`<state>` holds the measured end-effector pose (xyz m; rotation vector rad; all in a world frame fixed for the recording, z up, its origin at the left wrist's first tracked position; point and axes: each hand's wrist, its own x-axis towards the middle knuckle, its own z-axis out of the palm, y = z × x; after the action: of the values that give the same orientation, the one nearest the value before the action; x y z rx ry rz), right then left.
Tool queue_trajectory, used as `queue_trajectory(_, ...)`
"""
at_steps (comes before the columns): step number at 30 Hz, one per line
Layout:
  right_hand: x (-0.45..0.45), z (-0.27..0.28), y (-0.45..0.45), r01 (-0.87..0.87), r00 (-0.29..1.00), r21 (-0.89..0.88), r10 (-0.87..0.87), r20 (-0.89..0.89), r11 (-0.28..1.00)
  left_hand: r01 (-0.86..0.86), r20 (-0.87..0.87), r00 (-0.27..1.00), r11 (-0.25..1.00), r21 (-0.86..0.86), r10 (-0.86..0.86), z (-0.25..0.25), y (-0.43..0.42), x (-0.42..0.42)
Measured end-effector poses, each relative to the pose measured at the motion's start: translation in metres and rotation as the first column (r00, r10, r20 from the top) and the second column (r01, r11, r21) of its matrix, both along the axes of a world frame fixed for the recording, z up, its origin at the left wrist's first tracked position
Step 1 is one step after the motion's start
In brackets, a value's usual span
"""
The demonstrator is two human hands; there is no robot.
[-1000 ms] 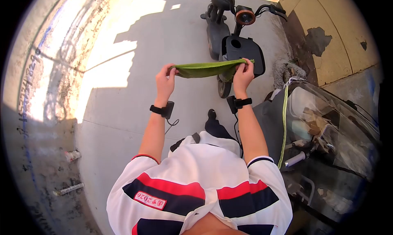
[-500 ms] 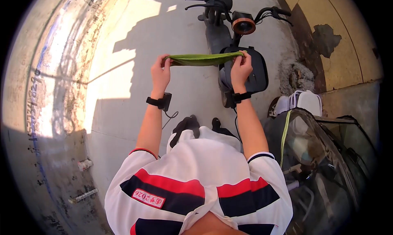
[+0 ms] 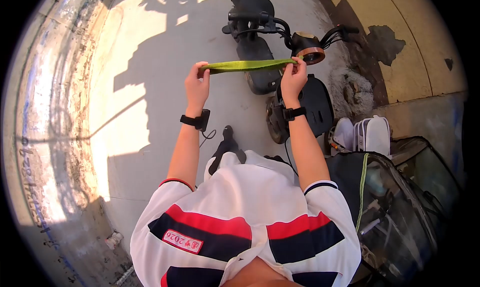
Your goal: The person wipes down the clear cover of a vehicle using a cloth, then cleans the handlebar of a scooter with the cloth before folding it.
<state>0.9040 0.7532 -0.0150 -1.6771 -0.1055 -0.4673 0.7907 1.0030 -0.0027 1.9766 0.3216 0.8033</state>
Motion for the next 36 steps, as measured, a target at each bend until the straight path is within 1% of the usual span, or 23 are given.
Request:
queue_trajectory(2,0.014,0.001,0.024,0.020,1.000,0.027,-0.020,0.001,0.999,0.022,0.031,0.999,0.999,0.034,-0.023,0.007,0.026,0.021)
queue_trajectory(4,0.030,-0.002,0.045,0.052,0.998,0.081,-0.054,0.014,0.995,0.048,0.031,0.998,0.999,0.002,-0.048,0.012,0.050,0.040)
queue_trajectory(5,0.035,0.002,0.054,0.082,0.996,0.045,-0.084,0.030,0.996,0.062,0.025,0.998,0.998,-0.019,-0.061,0.012,0.059,0.049)
queue_trajectory(6,0.038,0.005,0.060,0.112,0.993,0.006,-0.112,0.042,0.994,0.091,0.089,0.992,0.994,-0.060,-0.086,0.011,0.067,0.058)
queue_trajectory(7,0.039,0.009,0.064,0.141,0.989,-0.031,-0.139,0.056,0.990,0.088,0.065,0.994,0.994,-0.058,-0.084,0.010,0.071,0.061)
queue_trajectory(8,0.042,0.011,0.067,0.137,0.991,-0.046,-0.137,0.007,0.990,0.084,0.051,0.995,0.995,-0.051,-0.081,0.014,0.074,0.070)
queue_trajectory(9,0.048,0.010,0.070,0.152,0.988,-0.076,-0.152,0.017,0.985,0.078,0.039,0.996,0.996,-0.043,-0.077,0.016,0.077,0.079)
queue_trajectory(11,0.061,0.006,0.074,0.179,0.984,-0.136,-0.176,0.033,0.974,0.132,0.069,0.989,0.991,0.008,-0.132,0.014,0.080,0.096)
queue_trajectory(13,0.074,0.002,0.077,0.189,0.982,-0.103,-0.187,0.027,0.977,0.192,0.100,0.976,0.980,0.050,-0.196,0.012,0.081,0.114)
queue_trajectory(14,0.082,-0.001,0.078,0.191,0.982,-0.084,-0.189,0.023,0.978,0.212,0.064,0.975,0.976,0.048,-0.215,0.013,0.079,0.122)
queue_trajectory(17,0.109,-0.012,0.076,0.288,0.957,-0.197,-0.277,0.080,0.937,0.275,0.078,0.956,0.957,0.092,-0.282,0.016,0.071,0.153)
queue_trajectory(21,0.142,-0.012,0.072,0.321,0.947,-0.247,-0.311,0.079,0.914,0.375,0.077,0.914,0.901,0.220,-0.399,0.029,0.058,0.199)
queue_trajectory(25,0.174,-0.024,0.067,0.293,0.954,-0.255,-0.299,0.015,0.922,0.487,-0.006,0.864,0.834,0.260,-0.503,0.041,0.049,0.242)
queue_trajectory(26,0.177,-0.023,0.065,0.267,0.956,-0.253,-0.288,-0.051,0.930,0.523,-0.051,0.846,0.809,0.269,-0.530,0.040,0.048,0.252)
queue_trajectory(29,0.180,-0.018,0.059,0.191,0.958,-0.274,-0.240,-0.155,0.942,0.619,-0.271,0.785,0.728,0.295,-0.557,0.032,0.043,0.276)
queue_trajectory(30,0.179,-0.017,0.060,0.201,0.956,-0.304,-0.254,-0.146,0.931,0.699,-0.391,0.703,0.679,0.225,-0.594,0.034,0.041,0.280)
queue_trajectory(31,0.179,-0.020,0.060,0.208,0.962,-0.312,-0.252,-0.107,0.927,0.748,-0.522,0.625,0.637,0.187,-0.580,0.038,0.037,0.282)
queue_trajectory(33,0.178,-0.019,0.063,0.213,0.962,-0.313,-0.255,-0.098,0.926,0.820,-0.715,0.518,0.512,0.257,-0.470,0.049,0.030,0.287)
queue_trajectory(36,0.174,-0.013,0.065,0.213,0.962,-0.321,-0.256,-0.095,0.923,0.880,-0.630,0.427,0.459,0.124,-0.648,0.036,0.042,0.304)
